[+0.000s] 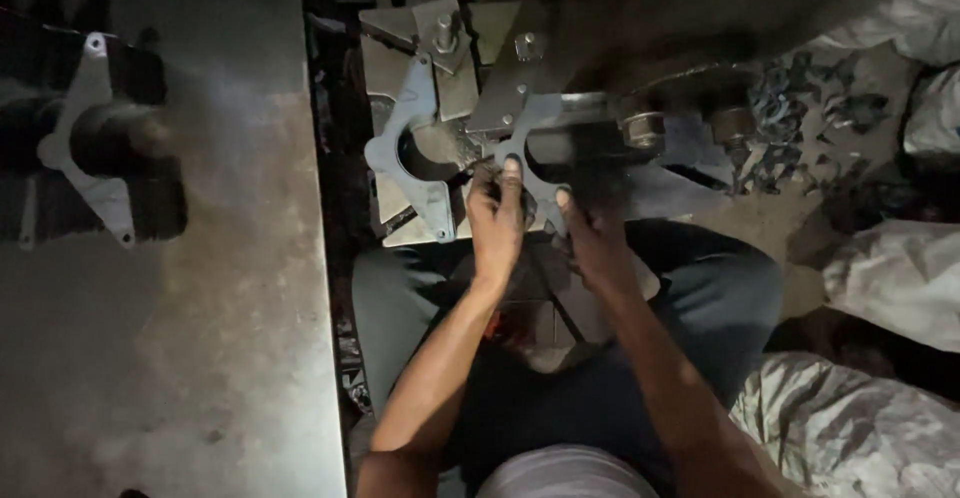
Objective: Manually feeding metal sheets into a press machine and stacking the stamped parts.
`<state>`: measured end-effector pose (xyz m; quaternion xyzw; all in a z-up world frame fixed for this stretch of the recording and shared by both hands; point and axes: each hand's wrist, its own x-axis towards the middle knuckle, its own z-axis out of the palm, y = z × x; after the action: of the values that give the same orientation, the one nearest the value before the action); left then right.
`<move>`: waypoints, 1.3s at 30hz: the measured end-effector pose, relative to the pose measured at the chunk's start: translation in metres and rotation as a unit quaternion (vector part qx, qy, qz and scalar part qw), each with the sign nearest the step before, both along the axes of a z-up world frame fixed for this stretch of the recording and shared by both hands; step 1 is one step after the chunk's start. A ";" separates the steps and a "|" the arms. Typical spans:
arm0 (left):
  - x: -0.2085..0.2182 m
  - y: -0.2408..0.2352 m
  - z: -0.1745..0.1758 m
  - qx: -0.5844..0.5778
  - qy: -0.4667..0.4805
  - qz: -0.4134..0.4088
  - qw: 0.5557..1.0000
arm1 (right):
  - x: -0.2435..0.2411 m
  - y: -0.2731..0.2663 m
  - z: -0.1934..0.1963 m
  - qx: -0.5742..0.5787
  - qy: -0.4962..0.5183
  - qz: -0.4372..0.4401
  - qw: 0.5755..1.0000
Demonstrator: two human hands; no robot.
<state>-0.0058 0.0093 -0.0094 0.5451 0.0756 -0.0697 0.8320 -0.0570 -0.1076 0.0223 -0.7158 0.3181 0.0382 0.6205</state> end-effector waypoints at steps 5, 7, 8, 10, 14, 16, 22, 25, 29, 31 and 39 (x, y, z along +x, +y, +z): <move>-0.013 0.007 0.018 0.070 -0.035 0.037 0.996 | -0.002 -0.012 -0.017 -0.063 -0.139 0.055 0.987; -0.018 0.009 0.027 0.149 -0.056 0.043 0.986 | 0.001 -0.013 -0.011 -0.045 -0.147 0.061 0.986; -0.019 0.007 0.027 0.167 -0.122 0.078 0.975 | 0.006 -0.014 -0.002 -0.022 -0.072 0.062 0.995; -0.025 0.004 0.032 0.182 -0.191 0.111 0.958 | 0.010 -0.016 0.008 0.001 0.001 0.062 0.998; -0.040 0.004 0.032 0.177 -0.109 0.093 0.974 | 0.005 -0.033 -0.045 -0.019 -0.071 0.127 0.989; -0.035 0.005 0.029 0.228 -0.211 0.112 0.944 | 0.009 -0.042 -0.074 -0.018 -0.109 0.133 0.985; -0.029 0.017 0.007 0.426 -0.406 0.144 0.796 | 0.013 -0.042 -0.021 0.197 -0.073 0.054 0.976; -0.011 0.019 0.005 0.439 -0.457 0.064 0.771 | -0.001 -0.048 0.028 0.357 -0.071 0.090 0.927; -0.005 0.021 -0.025 0.554 -0.473 0.043 0.684 | -0.026 -0.047 0.018 0.228 -0.173 0.131 0.949; 0.023 0.012 -0.027 0.588 -0.477 0.023 0.652 | -0.012 -0.062 -0.008 0.065 -0.241 0.111 0.962; 0.037 0.045 -0.004 0.200 -0.379 -0.036 0.903 | 0.001 -0.090 -0.132 0.427 -0.290 0.004 0.856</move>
<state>0.0315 0.0545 -0.0131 0.6878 -0.2532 0.1286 0.6680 -0.0564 -0.1976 -0.1100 -0.3602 0.0735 -0.0362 0.9293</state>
